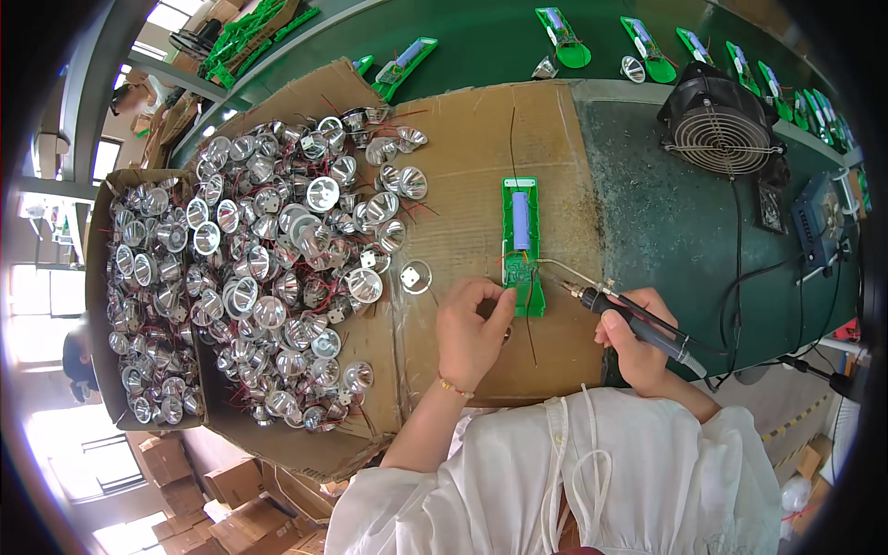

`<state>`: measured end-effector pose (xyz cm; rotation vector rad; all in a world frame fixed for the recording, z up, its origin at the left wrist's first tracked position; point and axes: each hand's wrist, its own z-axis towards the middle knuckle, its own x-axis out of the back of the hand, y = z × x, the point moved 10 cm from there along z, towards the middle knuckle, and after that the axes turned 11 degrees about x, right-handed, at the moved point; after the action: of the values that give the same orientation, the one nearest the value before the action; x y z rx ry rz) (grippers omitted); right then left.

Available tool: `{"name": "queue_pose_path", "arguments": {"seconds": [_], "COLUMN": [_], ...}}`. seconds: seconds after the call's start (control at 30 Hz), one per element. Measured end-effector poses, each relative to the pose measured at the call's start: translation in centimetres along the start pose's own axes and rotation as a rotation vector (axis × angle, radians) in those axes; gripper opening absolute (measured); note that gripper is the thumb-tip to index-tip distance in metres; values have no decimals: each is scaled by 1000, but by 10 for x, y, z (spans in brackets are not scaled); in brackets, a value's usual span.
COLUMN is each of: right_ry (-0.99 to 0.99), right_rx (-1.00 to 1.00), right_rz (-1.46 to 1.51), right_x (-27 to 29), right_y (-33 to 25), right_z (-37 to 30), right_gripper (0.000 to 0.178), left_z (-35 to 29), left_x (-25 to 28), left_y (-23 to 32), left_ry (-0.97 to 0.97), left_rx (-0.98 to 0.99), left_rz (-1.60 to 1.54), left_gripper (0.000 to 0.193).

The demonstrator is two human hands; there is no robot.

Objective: The person assembles flashlights by soldering wires to circuit boards inside flashlight casings using a soldering iron and placing the soldered units onto the conveyor belt.

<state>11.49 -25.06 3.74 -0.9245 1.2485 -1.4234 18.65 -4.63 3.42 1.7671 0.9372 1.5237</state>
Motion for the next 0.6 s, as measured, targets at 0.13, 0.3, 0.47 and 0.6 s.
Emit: {"name": "queue_pose_path", "arguments": {"seconds": [0.13, 0.3, 0.47, 0.6], "right_ry": [-10, 7, -27, -21], "right_rx": [14, -34, -39, -32], "right_rz": [-15, 21, 24, 25], "right_x": [2, 3, -1, -4], "right_y": [2, 6, 9, 8], "right_z": [-2, -4, -2, 3], "right_gripper": [15, 17, 16, 16], "left_z": [0, 0, 3, 9], "left_x": [-1, 1, 1, -6], "left_y": [0, 0, 0, 5], "left_ry": [5, 2, -29, -110], "left_rx": [0, -5, 26, 0], "left_rz": [6, 17, -78, 14], "left_gripper": [15, 15, 17, 17]}}
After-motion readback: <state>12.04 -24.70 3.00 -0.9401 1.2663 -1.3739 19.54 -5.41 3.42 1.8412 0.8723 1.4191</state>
